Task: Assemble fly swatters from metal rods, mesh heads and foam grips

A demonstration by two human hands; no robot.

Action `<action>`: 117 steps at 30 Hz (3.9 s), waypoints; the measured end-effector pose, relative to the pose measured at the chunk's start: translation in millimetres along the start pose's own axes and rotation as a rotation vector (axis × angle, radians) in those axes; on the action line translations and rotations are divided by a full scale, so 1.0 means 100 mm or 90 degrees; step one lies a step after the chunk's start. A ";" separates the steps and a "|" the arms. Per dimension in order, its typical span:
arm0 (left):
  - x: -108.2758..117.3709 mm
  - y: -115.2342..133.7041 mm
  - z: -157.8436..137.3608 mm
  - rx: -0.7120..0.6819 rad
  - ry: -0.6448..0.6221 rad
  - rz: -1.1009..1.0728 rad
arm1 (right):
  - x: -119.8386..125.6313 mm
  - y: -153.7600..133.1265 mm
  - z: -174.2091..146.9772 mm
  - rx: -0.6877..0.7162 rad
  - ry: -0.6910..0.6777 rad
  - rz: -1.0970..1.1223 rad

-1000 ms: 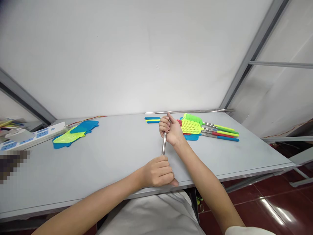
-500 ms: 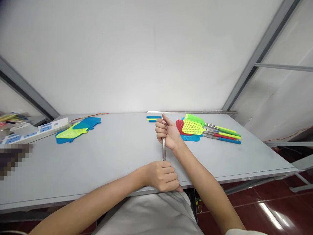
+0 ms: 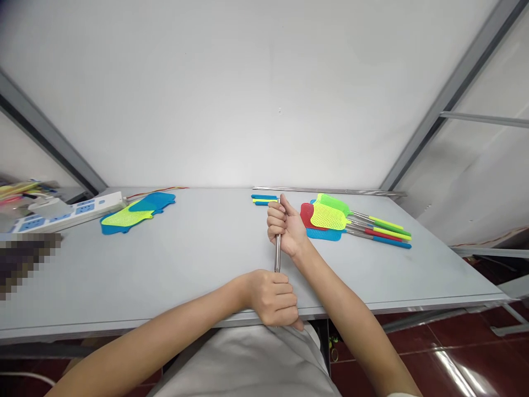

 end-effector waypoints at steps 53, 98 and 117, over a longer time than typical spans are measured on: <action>0.35 0.28 0.09 1.050 0.307 -1.162 | -0.96 -0.18 -0.50 0.276 0.210 -0.360; 0.94 -0.07 0.02 0.811 0.150 -0.258 | -0.76 -0.13 -0.42 0.211 0.348 -0.307; 0.89 -0.03 0.03 0.741 0.101 -0.218 | -0.71 -0.17 -0.42 0.257 0.378 -0.311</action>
Point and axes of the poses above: each hand's wrist, its own z-axis towards the middle knuckle, its own x-axis out of the back of the hand, y = z × x, the point moved 5 cm from there along z, towards the middle knuckle, and after that the axes turned 12 degrees about -z, right-handed, at the moved point
